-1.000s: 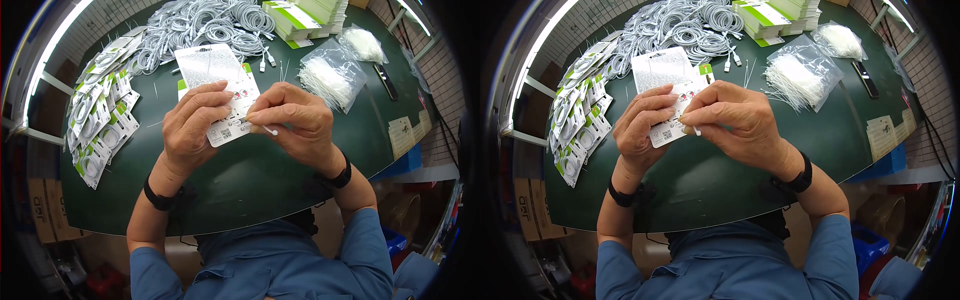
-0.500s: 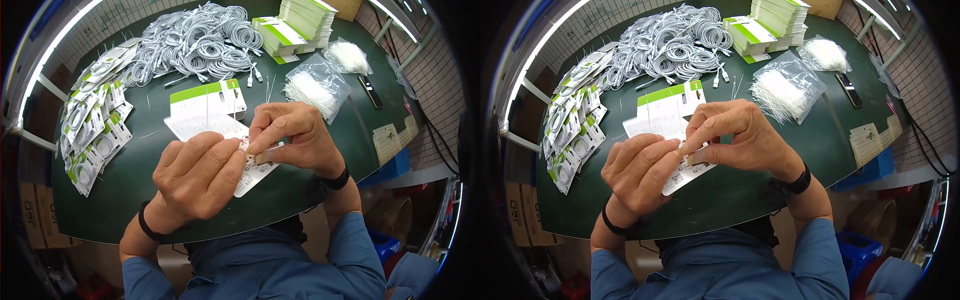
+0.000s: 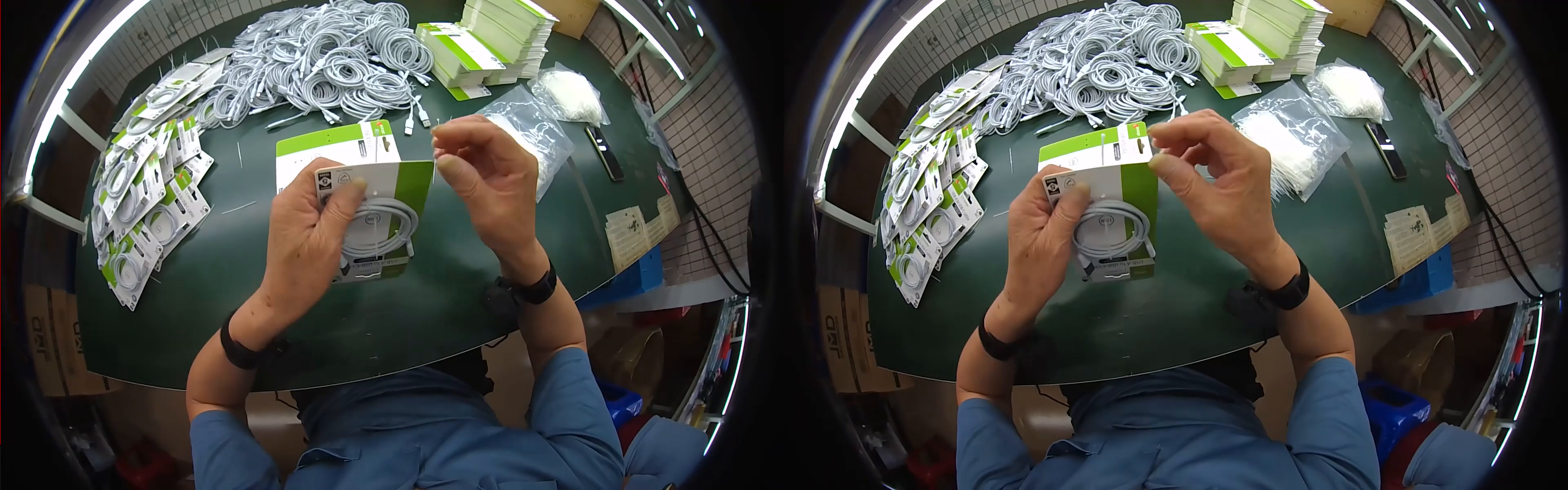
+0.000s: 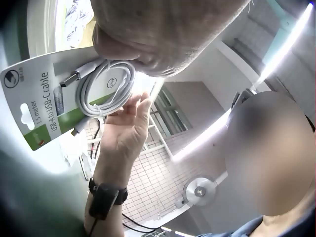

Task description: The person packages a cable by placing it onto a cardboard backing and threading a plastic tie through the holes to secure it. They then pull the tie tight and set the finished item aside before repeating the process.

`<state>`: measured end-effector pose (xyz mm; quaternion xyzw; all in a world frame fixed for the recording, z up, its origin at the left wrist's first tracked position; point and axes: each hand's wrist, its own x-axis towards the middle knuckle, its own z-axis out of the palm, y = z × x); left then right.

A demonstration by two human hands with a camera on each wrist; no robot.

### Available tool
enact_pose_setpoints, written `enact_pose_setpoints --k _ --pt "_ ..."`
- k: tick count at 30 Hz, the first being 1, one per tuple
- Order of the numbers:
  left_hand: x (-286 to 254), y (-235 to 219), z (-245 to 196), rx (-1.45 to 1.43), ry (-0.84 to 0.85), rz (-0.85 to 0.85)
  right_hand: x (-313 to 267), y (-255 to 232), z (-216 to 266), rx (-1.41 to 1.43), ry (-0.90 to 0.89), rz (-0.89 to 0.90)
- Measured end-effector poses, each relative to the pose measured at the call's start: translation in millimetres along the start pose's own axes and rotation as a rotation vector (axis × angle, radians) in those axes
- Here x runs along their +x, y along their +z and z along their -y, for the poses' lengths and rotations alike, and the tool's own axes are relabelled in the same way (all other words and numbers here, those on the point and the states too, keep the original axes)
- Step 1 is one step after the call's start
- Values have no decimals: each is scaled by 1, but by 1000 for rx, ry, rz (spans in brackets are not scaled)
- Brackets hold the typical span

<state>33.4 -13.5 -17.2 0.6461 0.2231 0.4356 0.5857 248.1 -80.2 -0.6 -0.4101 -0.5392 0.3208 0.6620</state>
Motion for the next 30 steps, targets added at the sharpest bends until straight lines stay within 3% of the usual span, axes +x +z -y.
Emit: enact_pose_setpoints --k 2,3,6,13,22,24,30 --pt "6 -3 8 -67 -31 -27 -1 2 -4 -352 -302 10" --pt "8 -4 11 -131 -66 -40 -1 3 -5 -353 -301 24" --pt "11 -5 15 -228 -116 -62 0 13 -10 -863 -739 235" --pt "8 -5 29 -293 -175 -37 -5 22 -27 -936 -801 234" --pt "3 0 9 -209 -58 54 0 17 -36 -800 -825 86" --pt "4 -3 6 -188 -73 120 -1 15 -33 -810 -830 70" --pt "2 0 5 -219 -45 111 -4 16 -26 -891 -886 4"
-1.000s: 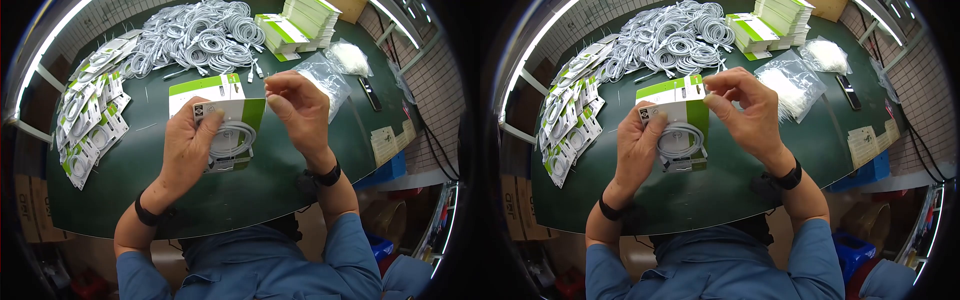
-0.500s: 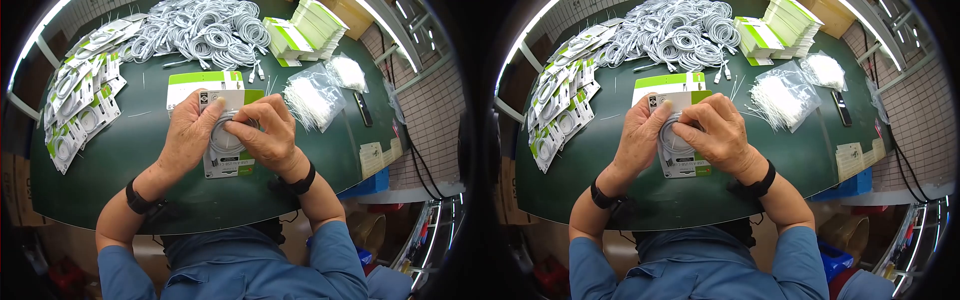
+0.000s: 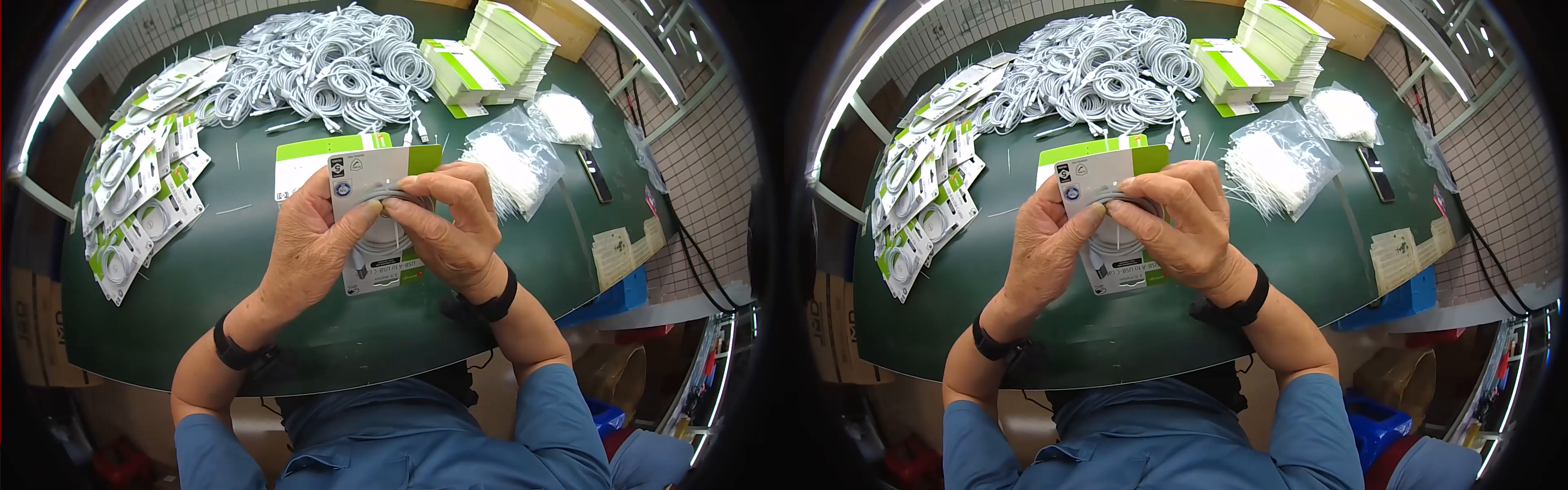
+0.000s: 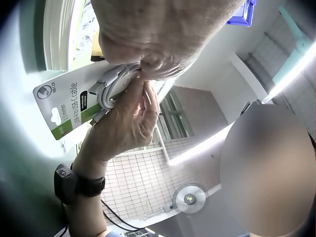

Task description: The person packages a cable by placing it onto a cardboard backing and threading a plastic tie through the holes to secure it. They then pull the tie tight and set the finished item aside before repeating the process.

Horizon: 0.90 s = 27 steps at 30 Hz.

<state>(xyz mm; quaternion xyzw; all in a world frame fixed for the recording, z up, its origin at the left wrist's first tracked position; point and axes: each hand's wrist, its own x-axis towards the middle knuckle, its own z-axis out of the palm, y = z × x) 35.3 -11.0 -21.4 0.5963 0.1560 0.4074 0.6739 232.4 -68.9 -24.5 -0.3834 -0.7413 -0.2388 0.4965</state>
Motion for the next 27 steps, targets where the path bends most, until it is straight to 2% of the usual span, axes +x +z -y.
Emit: enact_pose_setpoints --k 4,21,24,25,27 --pt "-1 3 1 -65 23 -61 4 -4 3 -113 -32 12" --pt "-2 5 5 -33 33 -184 -6 19 4 -56 7 -38" --pt "-1 3 6 -32 40 -190 -5 22 10 70 202 -90" --pt "-1 2 8 -46 29 -193 -4 22 10 67 197 -102" --pt "2 -1 10 -46 25 -188 -5 24 9 163 296 -81"
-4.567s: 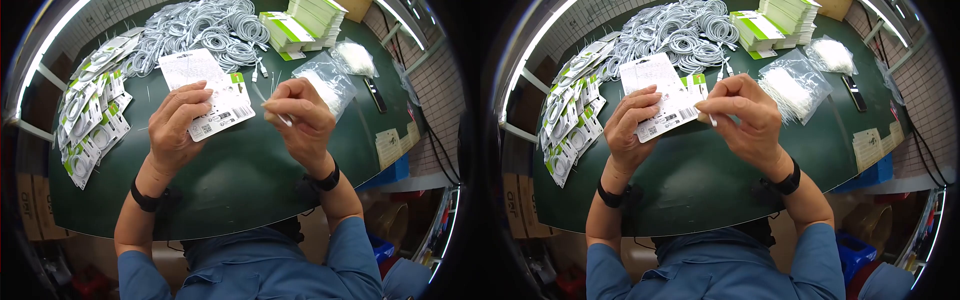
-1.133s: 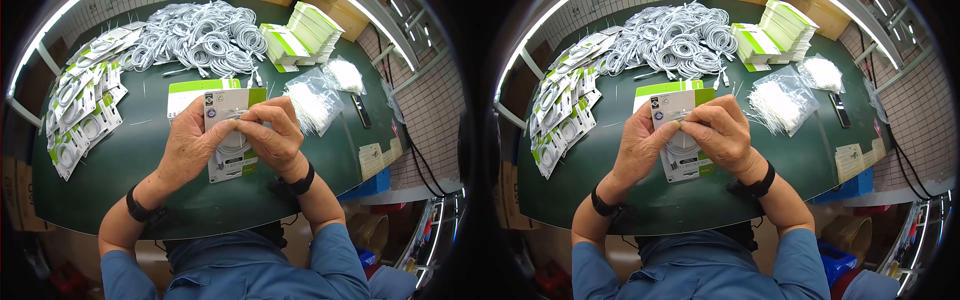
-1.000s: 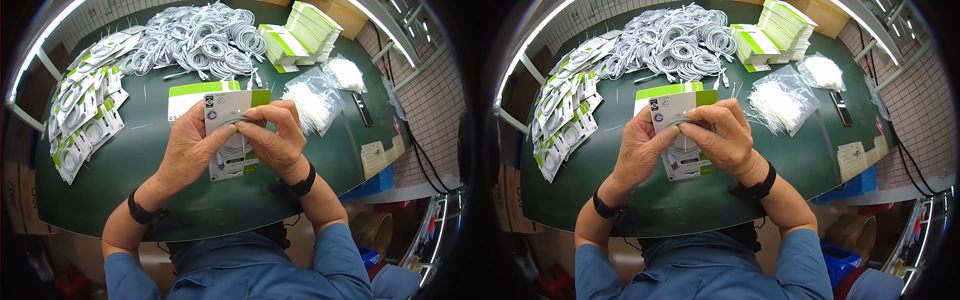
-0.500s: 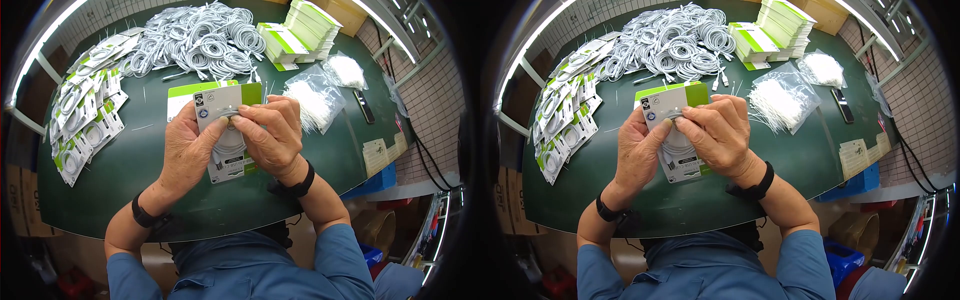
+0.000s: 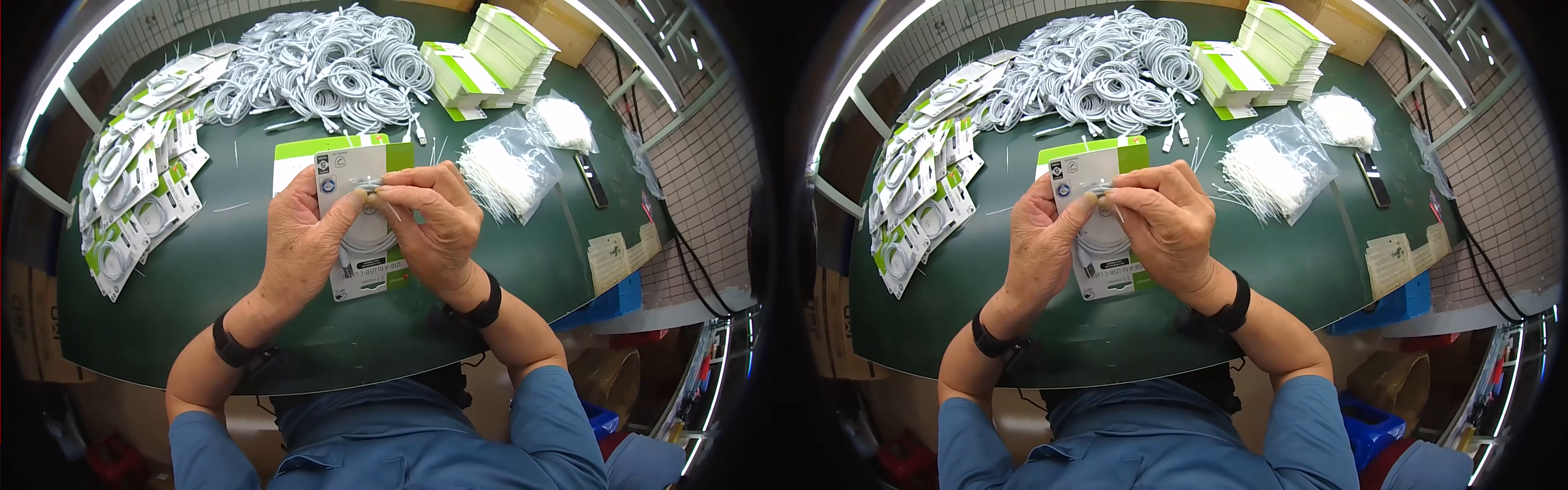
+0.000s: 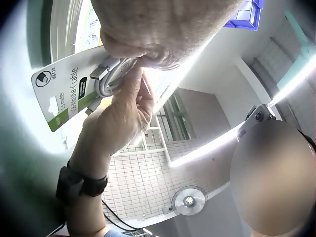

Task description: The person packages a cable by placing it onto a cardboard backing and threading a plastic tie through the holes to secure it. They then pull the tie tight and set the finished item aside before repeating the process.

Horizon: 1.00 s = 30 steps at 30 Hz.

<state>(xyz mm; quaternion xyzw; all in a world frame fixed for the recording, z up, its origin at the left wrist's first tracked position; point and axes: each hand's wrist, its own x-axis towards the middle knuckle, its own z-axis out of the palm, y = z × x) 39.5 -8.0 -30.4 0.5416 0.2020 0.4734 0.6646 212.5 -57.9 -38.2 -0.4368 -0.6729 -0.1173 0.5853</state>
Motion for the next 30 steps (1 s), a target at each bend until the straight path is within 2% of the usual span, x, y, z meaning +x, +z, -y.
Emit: enact_pose_setpoints --k 2,5,6,9,13,30 --pt "3 -4 3 -27 -31 20 1 1 0 51 53 1" --pt "5 -6 5 -19 -48 36 1 -5 -4 -113 -141 52" --pt "4 -6 6 -11 -46 36 0 -6 -3 -109 -137 47" --pt "3 -6 5 -8 -50 36 1 -11 2 -190 -304 86" --pt "2 -5 2 -40 -57 38 -1 -12 10 -108 -327 136" --pt "0 -5 -1 -50 -61 18 -6 -11 7 212 -159 132"
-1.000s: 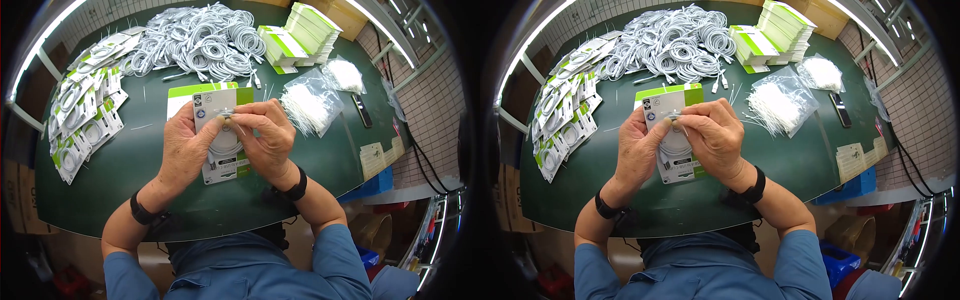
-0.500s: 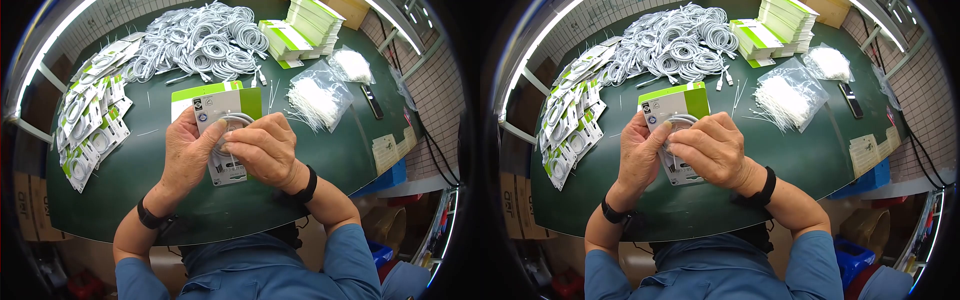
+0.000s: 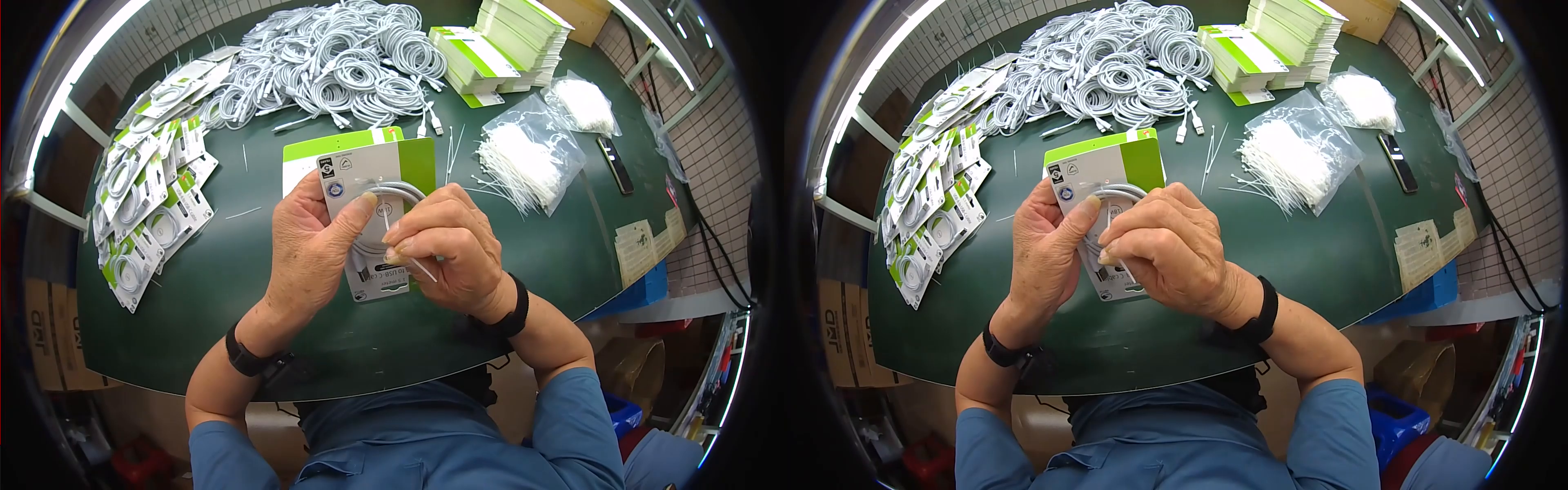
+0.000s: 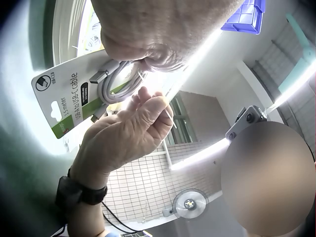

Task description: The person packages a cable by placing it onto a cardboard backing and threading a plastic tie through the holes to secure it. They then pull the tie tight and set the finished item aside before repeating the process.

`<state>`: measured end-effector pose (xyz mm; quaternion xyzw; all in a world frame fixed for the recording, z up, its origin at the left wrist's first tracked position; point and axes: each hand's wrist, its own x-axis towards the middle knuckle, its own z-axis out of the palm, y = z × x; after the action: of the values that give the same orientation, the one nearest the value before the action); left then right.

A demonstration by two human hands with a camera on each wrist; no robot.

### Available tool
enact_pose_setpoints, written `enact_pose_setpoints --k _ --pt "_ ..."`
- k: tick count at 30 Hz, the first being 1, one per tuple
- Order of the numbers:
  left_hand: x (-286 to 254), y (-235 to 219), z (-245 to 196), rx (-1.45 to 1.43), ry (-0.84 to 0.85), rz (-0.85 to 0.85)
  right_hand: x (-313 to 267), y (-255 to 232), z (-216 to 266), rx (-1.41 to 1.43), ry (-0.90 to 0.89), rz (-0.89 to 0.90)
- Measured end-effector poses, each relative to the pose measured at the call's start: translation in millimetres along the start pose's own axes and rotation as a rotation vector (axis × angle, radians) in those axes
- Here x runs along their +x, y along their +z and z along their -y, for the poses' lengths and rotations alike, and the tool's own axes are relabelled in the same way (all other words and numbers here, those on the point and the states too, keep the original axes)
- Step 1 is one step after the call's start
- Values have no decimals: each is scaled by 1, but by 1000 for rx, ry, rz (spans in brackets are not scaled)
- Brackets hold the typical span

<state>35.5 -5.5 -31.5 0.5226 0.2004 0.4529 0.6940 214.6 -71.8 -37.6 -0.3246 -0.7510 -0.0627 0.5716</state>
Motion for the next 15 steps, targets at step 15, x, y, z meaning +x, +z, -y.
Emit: enact_pose_setpoints --k 15 --pt "0 3 0 22 -5 -8 0 -6 0 114 46 54"
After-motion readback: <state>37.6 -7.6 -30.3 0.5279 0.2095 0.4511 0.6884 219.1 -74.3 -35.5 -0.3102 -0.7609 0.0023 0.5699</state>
